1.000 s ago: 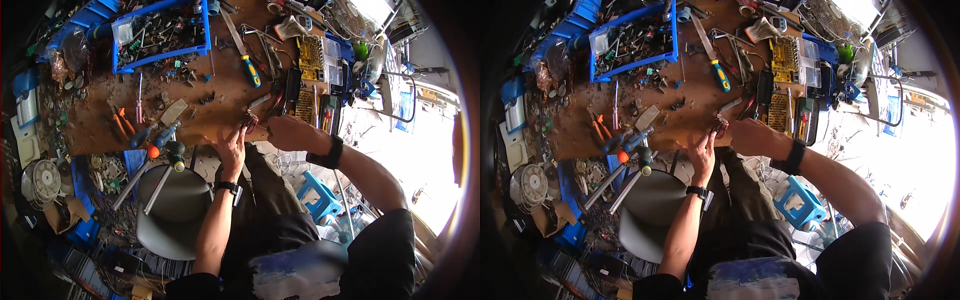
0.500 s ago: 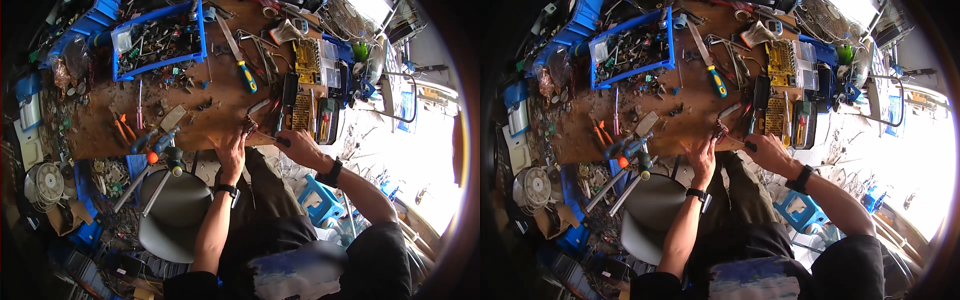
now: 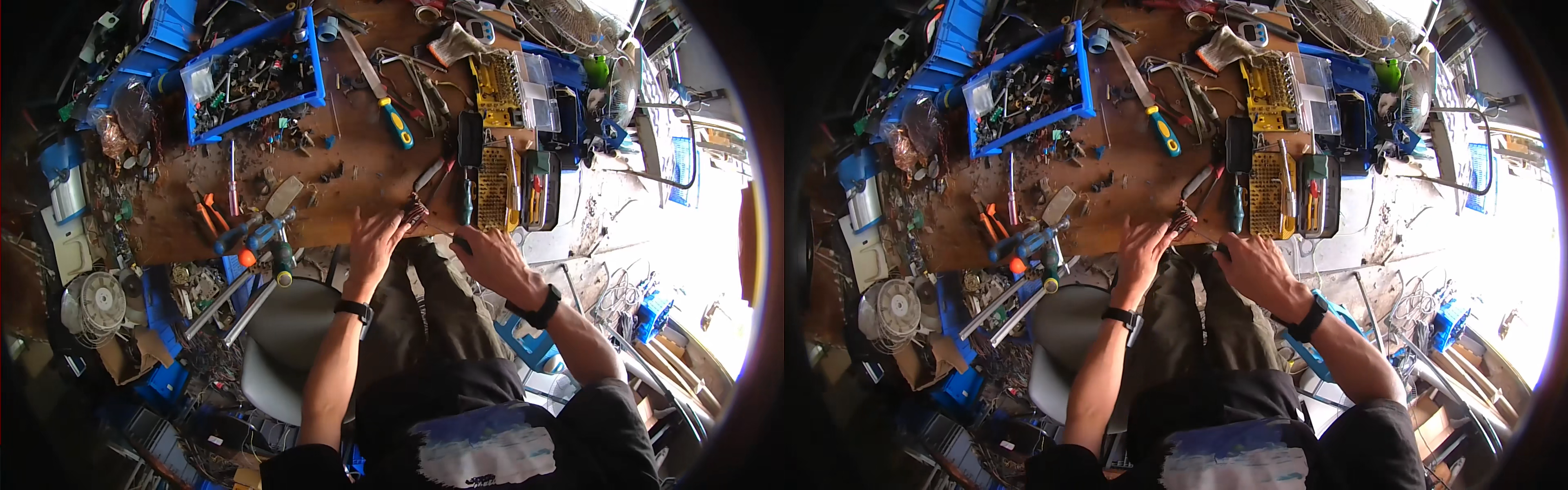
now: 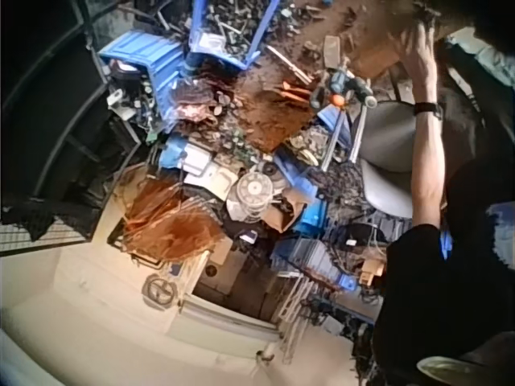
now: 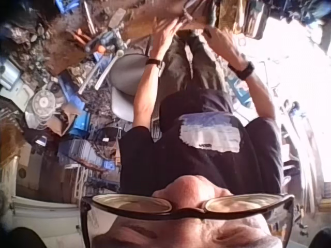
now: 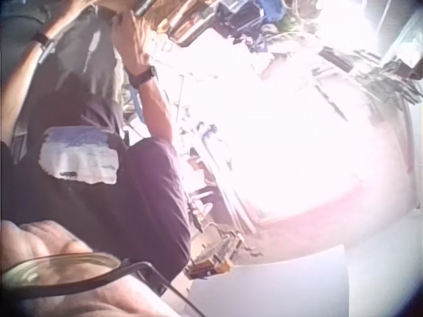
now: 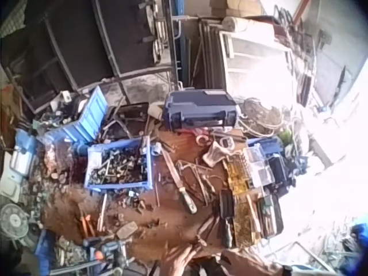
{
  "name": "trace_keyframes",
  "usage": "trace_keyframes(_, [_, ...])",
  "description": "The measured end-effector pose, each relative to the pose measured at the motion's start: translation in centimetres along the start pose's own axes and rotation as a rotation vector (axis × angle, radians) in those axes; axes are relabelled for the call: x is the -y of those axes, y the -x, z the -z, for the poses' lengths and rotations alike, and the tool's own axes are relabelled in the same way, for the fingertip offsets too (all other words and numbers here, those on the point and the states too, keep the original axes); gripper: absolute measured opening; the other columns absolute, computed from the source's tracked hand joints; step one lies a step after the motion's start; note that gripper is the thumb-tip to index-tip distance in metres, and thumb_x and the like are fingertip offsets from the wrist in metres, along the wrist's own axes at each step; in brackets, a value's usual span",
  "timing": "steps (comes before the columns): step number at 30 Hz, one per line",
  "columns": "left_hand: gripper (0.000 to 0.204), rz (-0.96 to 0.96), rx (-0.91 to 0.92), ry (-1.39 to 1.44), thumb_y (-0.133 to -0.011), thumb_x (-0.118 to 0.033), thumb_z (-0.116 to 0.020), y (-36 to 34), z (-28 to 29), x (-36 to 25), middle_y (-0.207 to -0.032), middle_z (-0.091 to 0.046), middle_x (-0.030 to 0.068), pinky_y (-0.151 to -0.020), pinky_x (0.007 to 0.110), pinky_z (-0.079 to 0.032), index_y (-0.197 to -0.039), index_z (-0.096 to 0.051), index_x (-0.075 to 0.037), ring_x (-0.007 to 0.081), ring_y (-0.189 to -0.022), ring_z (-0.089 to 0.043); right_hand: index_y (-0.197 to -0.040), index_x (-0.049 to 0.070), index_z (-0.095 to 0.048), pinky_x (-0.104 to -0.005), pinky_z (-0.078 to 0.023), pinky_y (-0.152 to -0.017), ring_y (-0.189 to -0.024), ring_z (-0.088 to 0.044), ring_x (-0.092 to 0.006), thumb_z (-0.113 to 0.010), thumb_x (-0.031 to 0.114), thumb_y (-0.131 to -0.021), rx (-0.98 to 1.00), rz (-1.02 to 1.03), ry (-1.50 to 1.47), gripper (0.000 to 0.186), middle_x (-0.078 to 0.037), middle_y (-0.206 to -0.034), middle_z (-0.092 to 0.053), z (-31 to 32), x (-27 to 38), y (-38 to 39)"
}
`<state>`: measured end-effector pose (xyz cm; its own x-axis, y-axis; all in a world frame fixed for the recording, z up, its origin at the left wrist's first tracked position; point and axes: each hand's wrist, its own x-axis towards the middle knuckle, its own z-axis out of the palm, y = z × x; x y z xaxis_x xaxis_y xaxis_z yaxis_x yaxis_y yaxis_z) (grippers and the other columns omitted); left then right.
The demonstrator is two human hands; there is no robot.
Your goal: The person uses a screwdriver to manipulate a small, red, cylindrical electronic component on a cluttered workbench. They repeatedly insert the tool into the object, twist it, and inspect the result, occasionally turning the object over in their hands.
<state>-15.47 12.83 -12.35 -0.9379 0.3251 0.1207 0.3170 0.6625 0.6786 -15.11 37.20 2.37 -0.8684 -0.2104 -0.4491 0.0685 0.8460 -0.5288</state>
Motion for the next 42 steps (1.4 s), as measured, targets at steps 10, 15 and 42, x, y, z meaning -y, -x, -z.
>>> trace_keyframes(10, [0.031,0.099,0.206,-0.121,-0.106,-0.024,-0.066,-0.7,1.4,-1.0,-0.086,-0.074,0.0218,-0.068,0.049,-0.058,-0.123,-0.072,0.0,0.0396,-0.077,-0.073,-0.101,0.007,-0.072,-0.0491,-0.059,-0.064,-0.07,-0.074,-0.0376,-0.066,0.021,-0.096,0.096,0.262,0.387,0.016,-0.017,-0.074,-0.072,2.6,0.3,-5.2])
trace_keyframes(15, [0.028,0.018,0.243,-0.165,-0.106,-0.018,-0.063,-0.8,1.0,-0.8,-0.084,-0.072,0.024,-0.06,0.048,-0.055,-0.126,-0.068,0.001,0.0396,-0.072,-0.072,-0.115,0.016,-0.076,-0.0509,-0.058,-0.063,-0.066,-0.072,-0.0382,-0.069,0.033,-0.099,0.034,0.244,0.3,0.025,-0.017,-0.069,-0.069,2.0,-1.9,-4.2])
trace_keyframes(42, [0.018,0.122,0.52,-0.094,-0.091,-0.013,-0.066,-6.4,4.0,-2.2,-0.082,-0.07,0.0329,-0.07,0.057,-0.059,-0.094,-0.068,0.005,0.0503,-0.08,-0.071,-0.127,0.012,-0.067,-0.0516,-0.057,-0.06,-0.062,-0.07,-0.0381,-0.066,0.039,-0.103,0.063,0.366,0.378,0.036,-0.014,-0.067,-0.068,0.2,-6.7,-2.9])
